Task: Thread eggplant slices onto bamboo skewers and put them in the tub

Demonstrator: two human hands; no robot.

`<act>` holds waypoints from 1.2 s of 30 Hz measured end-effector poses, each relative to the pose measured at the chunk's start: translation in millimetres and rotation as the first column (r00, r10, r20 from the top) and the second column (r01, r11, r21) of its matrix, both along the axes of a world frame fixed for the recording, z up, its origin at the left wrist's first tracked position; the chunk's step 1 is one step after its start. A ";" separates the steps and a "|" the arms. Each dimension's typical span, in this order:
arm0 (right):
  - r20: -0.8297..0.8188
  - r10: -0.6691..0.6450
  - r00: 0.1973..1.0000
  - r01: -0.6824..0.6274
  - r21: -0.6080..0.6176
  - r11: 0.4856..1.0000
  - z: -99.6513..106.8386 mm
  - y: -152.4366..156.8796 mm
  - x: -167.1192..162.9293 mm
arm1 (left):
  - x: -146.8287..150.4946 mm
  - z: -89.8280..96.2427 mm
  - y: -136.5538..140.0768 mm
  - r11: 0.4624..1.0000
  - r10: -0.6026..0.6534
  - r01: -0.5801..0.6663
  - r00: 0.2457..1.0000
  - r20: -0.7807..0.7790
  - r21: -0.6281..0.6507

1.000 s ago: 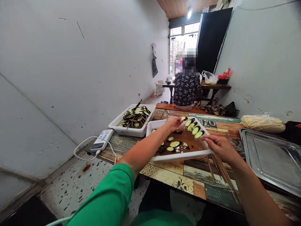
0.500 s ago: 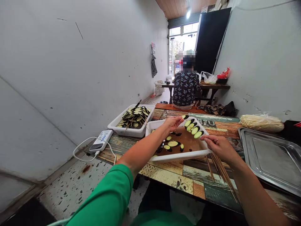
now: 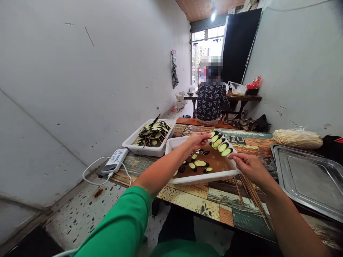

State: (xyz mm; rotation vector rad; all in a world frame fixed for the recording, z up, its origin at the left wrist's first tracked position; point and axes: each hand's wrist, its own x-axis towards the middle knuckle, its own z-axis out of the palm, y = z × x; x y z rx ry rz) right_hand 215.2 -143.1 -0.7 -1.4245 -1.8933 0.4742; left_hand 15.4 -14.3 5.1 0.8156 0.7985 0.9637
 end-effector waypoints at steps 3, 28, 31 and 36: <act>-0.020 -0.002 1.000 0.002 0.042 0.999 -2.7 2.4 -2.4 | -0.7 -1.9 1.8 1.000 -0.020 0.019 0.999 0.043 0.019; -0.090 -0.122 0.988 0.133 0.137 0.982 -17.1 4.5 -19.5 | 30.2 -7.5 -30.6 0.995 -0.088 0.093 0.985 0.148 -0.027; -0.090 -0.133 0.987 0.145 0.139 0.980 -17.5 3.2 -19.6 | 29.7 -4.5 -34.7 0.991 -0.122 0.128 0.985 0.122 -0.039; -0.071 -0.142 0.987 0.151 0.156 0.976 -16.7 2.0 -21.0 | 29.6 1.7 -41.2 0.986 -0.155 0.159 0.984 0.086 -0.041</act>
